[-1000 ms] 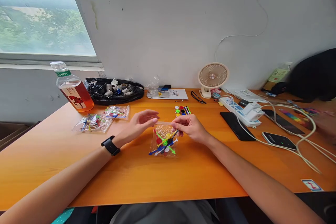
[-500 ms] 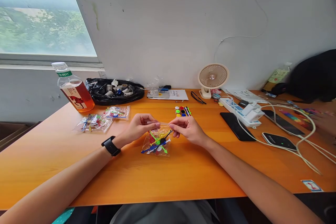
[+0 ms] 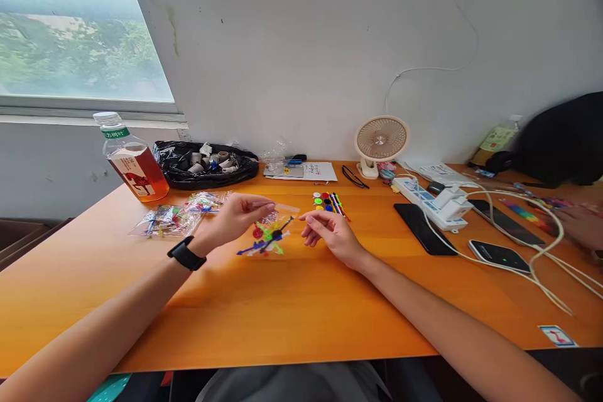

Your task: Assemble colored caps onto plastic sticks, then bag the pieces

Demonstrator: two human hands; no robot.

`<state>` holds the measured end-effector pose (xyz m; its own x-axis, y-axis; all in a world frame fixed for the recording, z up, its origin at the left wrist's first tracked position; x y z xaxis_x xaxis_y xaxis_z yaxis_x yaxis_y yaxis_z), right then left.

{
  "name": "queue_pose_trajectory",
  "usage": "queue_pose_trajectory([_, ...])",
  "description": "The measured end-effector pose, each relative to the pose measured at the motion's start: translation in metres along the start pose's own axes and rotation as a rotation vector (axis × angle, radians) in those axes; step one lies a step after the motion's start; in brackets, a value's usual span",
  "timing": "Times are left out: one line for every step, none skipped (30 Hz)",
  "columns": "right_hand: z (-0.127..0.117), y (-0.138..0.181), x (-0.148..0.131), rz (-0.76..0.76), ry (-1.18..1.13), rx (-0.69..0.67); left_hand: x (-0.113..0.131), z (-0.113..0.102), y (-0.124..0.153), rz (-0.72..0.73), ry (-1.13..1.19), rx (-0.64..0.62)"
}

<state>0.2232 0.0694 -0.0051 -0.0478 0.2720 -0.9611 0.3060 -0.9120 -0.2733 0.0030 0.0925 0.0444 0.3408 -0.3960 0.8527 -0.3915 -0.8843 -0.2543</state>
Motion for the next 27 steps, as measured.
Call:
queue_pose_trajectory([-0.001,0.001,0.002,-0.012,0.036,-0.005,0.002,-0.017,-0.002,0.024,-0.106,0.068])
queue_pose_trajectory([-0.001,0.001,0.005,-0.021,0.080,-0.015,0.006,-0.034,-0.002,0.058,-0.204,0.143])
queue_pose_trajectory([0.000,0.002,0.007,-0.027,0.129,-0.029,0.011,-0.048,0.000,0.107,-0.327,0.203])
queue_pose_trajectory([0.001,0.004,0.008,-0.033,0.183,-0.044,0.017,-0.058,0.004,0.167,-0.458,0.249])
queue_pose_trajectory([0.002,0.005,0.008,-0.043,0.242,-0.063,0.021,-0.061,0.009,0.223,-0.583,0.258])
queue_pose_trajectory([0.005,0.007,0.006,-0.059,0.303,-0.084,0.023,-0.059,0.016,0.276,-0.691,0.232])
queue_pose_trajectory([0.007,0.009,0.004,-0.086,0.365,-0.106,0.023,-0.051,0.023,0.317,-0.780,0.173])
queue_pose_trajectory([0.010,0.010,0.000,-0.118,0.421,-0.127,0.020,-0.040,0.032,0.345,-0.848,0.091])
queue_pose_trajectory([0.013,0.012,-0.003,-0.147,0.466,-0.147,0.016,-0.026,0.043,0.367,-0.897,0.004])
queue_pose_trajectory([0.015,0.013,-0.005,-0.164,0.491,-0.168,0.012,-0.012,0.054,0.387,-0.919,-0.069])
queue_pose_trajectory([0.016,0.014,-0.006,-0.170,0.496,-0.185,0.009,-0.001,0.064,0.394,-0.913,-0.112])
queue_pose_trajectory([0.016,0.015,-0.006,-0.165,0.487,-0.195,0.004,0.008,0.071,0.364,-0.893,-0.157])
queue_pose_trajectory([0.015,0.016,-0.005,-0.154,0.472,-0.201,0.000,0.016,0.079,0.353,-0.872,-0.215])
queue_pose_trajectory([0.013,0.017,-0.005,-0.144,0.460,-0.204,-0.003,0.021,0.084,0.345,-0.854,-0.256])
queue_pose_trajectory([0.011,0.018,-0.005,-0.143,0.459,-0.207,-0.005,0.023,0.087,0.333,-0.844,-0.273])
queue_pose_trajectory([0.009,0.019,-0.006,-0.157,0.477,-0.214,-0.007,0.022,0.089,0.327,-0.843,-0.288])
queue_pose_trajectory([0.007,0.021,-0.008,-0.186,0.516,-0.225,-0.009,0.020,0.089,0.320,-0.849,-0.294])
queue_pose_trajectory([0.005,0.023,-0.011,-0.228,0.573,-0.240,-0.012,0.015,0.088,0.314,-0.860,-0.295])
queue_pose_trajectory([0.003,0.026,-0.016,-0.282,0.640,-0.254,-0.015,0.010,0.087,0.312,-0.874,-0.293])
queue_pose_trajectory([0.001,0.028,-0.020,-0.341,0.712,-0.264,-0.018,0.004,0.084,0.313,-0.889,-0.284])
queue_pose_trajectory([-0.001,0.030,-0.024,-0.400,0.783,-0.266,-0.022,-0.004,0.081,0.316,-0.906,-0.264])
queue_pose_trajectory([-0.005,0.031,-0.028,-0.452,0.848,-0.260,-0.026,-0.012,0.078,0.316,-0.927,-0.228])
queue_pose_trajectory([-0.009,0.031,-0.031,-0.490,0.909,-0.246,-0.031,-0.021,0.075,0.309,-0.955,-0.191])
queue_pose_trajectory([-0.015,0.031,-0.032,-0.515,0.966,-0.224,-0.038,-0.031,0.071,0.288,-0.990,-0.158])
queue_pose_trajectory([-0.022,0.029,-0.033,-0.526,1.021,-0.196,-0.045,-0.040,0.068,0.253,-1.027,-0.126])
queue_pose_trajectory([-0.031,0.026,-0.033,-0.527,1.073,-0.159,-0.053,-0.048,0.065,0.209,-1.060,-0.117])
queue_pose_trajectory([-0.040,0.023,-0.033,-0.525,1.118,-0.119,-0.061,-0.054,0.063,0.164,-1.083,-0.125])
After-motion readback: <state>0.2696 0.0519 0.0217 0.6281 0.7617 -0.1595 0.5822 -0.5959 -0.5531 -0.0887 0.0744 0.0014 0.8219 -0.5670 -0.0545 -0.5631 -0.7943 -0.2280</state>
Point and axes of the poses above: each hand's wrist, its own y-axis away from the middle knuckle, its own z-axis out of the palm, x = y × z, the point moved 7 cm from there along -y, towards the middle knuckle, and after that the axes turned 6 degrees about -z, right-handed, at the moved point
